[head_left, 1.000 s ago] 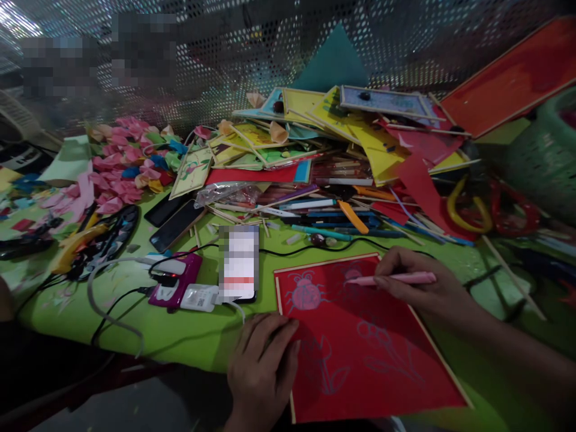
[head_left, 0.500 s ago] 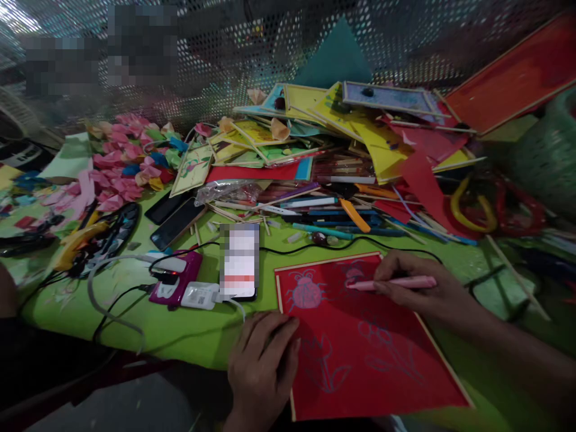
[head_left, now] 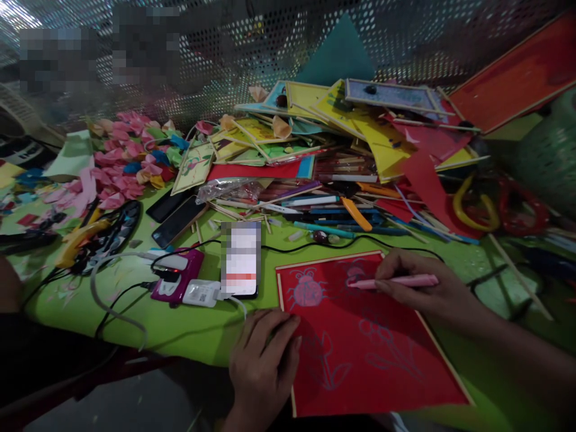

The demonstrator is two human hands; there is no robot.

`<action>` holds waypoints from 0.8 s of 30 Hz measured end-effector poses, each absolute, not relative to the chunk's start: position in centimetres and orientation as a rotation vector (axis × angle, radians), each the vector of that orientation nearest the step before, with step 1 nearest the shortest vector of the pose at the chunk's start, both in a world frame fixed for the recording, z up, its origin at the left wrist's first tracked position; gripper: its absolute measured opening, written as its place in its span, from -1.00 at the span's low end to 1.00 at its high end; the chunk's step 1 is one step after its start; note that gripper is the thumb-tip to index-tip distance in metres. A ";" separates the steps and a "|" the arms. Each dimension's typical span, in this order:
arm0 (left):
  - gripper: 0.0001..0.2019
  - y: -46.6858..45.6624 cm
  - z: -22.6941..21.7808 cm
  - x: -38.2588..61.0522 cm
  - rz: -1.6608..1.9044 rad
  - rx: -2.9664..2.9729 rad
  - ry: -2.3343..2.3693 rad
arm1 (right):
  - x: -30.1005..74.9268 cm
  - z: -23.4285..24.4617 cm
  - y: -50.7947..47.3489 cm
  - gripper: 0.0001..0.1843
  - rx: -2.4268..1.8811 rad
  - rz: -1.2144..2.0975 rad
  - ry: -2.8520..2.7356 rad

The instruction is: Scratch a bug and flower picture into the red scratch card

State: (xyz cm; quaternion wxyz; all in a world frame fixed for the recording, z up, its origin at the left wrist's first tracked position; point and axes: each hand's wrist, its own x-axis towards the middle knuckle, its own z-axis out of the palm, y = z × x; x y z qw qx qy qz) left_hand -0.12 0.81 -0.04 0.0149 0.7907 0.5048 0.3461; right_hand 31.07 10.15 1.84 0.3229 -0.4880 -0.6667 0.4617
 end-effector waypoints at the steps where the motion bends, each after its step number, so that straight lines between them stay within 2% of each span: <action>1: -0.77 0.8 0.0 -0.1 1.081 2.462 1.569 | 31.0 1.8 10.2 -0.67 -1.281 1.211 -1.748; 24: -0.75 0.8 -0.1 -0.2 1.074 2.465 1.565 | 31.1 1.8 10.2 -0.64 -1.265 1.236 -1.739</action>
